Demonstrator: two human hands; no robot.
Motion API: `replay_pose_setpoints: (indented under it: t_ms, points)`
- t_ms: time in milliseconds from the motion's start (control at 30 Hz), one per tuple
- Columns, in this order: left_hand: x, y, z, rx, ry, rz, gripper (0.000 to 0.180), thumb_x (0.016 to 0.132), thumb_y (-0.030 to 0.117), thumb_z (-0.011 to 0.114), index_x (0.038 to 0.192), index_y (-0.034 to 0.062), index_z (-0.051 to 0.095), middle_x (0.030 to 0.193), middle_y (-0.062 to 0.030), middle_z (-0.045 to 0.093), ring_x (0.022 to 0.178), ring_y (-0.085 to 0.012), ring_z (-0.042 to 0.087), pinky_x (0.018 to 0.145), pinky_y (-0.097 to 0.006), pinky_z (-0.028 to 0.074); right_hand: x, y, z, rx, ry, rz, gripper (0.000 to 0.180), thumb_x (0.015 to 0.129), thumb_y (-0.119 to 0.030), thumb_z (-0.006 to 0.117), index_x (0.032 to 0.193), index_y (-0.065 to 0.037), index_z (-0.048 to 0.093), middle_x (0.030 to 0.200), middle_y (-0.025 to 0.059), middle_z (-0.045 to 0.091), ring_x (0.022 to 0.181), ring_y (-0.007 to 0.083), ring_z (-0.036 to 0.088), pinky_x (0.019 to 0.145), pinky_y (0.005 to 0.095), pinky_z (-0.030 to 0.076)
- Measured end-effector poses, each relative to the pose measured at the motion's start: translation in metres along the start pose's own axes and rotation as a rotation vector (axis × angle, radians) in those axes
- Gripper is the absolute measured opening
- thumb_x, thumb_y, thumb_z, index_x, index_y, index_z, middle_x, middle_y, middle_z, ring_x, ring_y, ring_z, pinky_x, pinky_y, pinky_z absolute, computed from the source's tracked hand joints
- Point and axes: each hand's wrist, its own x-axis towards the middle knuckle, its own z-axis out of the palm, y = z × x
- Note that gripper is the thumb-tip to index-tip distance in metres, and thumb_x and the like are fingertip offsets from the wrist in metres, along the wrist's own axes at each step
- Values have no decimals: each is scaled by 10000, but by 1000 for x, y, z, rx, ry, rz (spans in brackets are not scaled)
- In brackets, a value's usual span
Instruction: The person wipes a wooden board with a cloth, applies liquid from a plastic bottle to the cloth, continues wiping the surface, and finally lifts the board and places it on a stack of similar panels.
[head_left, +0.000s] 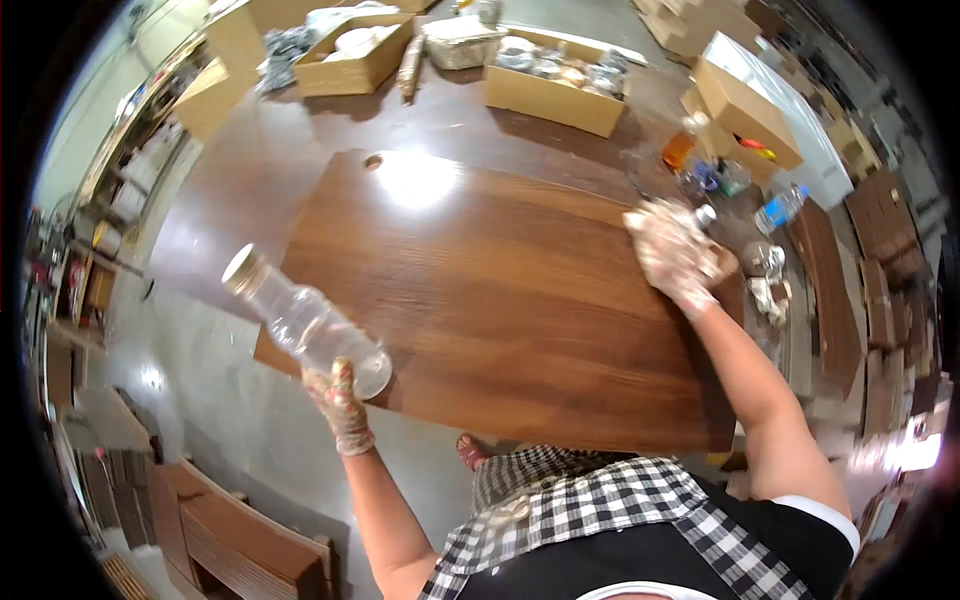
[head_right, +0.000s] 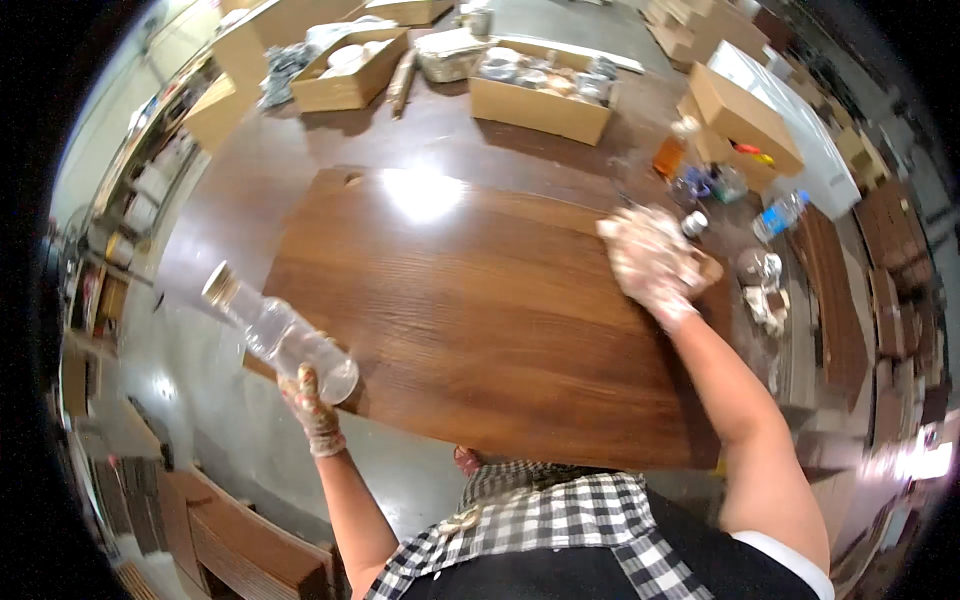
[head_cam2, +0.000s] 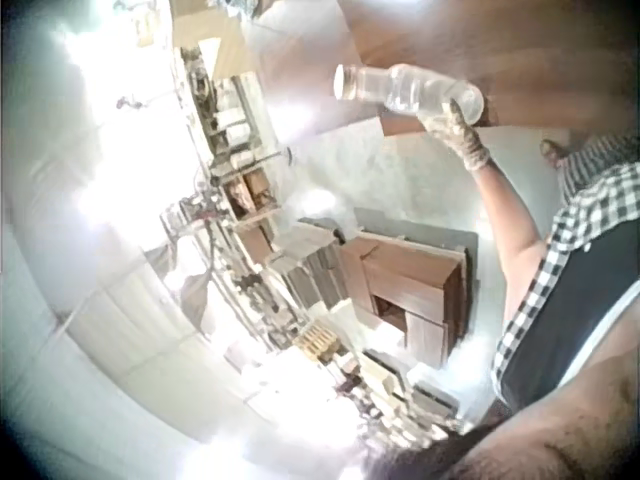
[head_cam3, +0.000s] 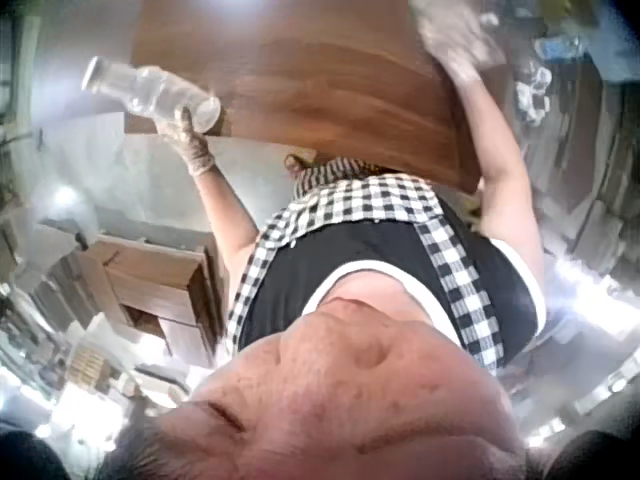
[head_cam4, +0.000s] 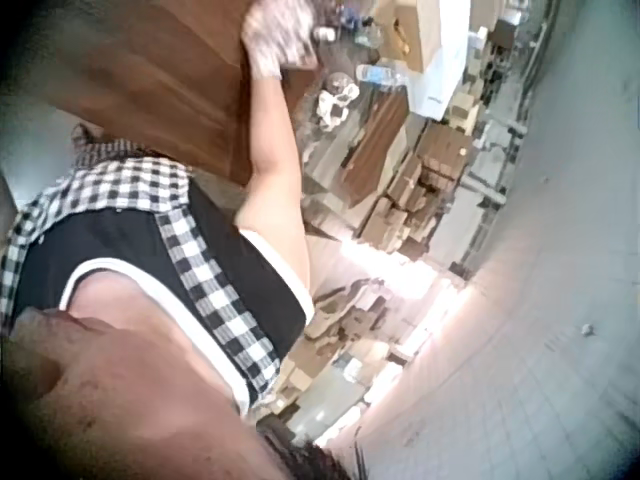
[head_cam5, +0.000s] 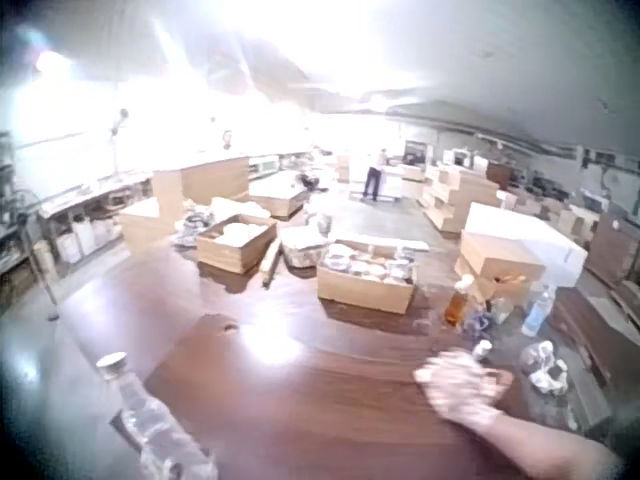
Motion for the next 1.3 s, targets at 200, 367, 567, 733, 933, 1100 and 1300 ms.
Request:
replay_pose_setpoints:
  t_ms: [200,367,567,733,933,1100,1300]
  points:
    - [-10,-6,16,-108,-25,39,792,759,481,768,1321,1,487,1163,-104,625,1058,-206,596,910,-348,487,6,-32,64,-19,197,-508,288,946,-233,490,1146,-40,567,1200,151,558,1183,307,502,1043,440,369]
    - [-9,3,29,-7,-23,100,745,746,442,796,1285,5,524,1124,-97,646,1034,-199,616,894,-340,499,93,-221,53,421,395,-889,183,870,-187,551,1026,-102,596,1059,106,565,1022,305,537,922,430,416]
    - [-7,10,32,-171,-26,20,722,730,405,817,1261,8,531,1107,-97,649,1019,-202,621,889,-343,504,33,-208,49,423,81,-1018,281,929,-153,526,1182,-51,593,1283,185,545,1297,367,448,1120,477,307]
    - [-11,9,37,-237,-54,49,718,699,371,844,1245,20,538,1086,-79,651,988,-181,632,870,-331,515,-81,-59,27,341,-22,-706,384,875,-131,571,1240,-13,577,1365,188,518,1342,387,410,1121,488,311]
    - [-10,8,38,-100,-64,149,683,690,377,841,1201,31,549,1041,-88,665,939,-193,654,844,-333,526,42,-192,49,206,148,-847,339,898,-95,561,1234,-66,597,1294,207,551,1269,384,471,1111,484,326]
    - [-14,8,43,-285,-66,70,769,728,443,807,1278,-5,508,1082,-87,653,995,-188,628,866,-334,516,76,-290,53,445,172,-965,237,829,-234,598,1032,-119,636,1033,100,606,1020,270,578,917,433,451]
    - [-26,8,28,-607,7,-42,932,745,532,773,1384,-11,368,1155,-210,590,1009,-320,631,868,-427,548,-107,-140,32,460,-162,-1037,439,841,-200,610,1237,-17,568,1338,222,511,1339,410,411,1123,553,294]
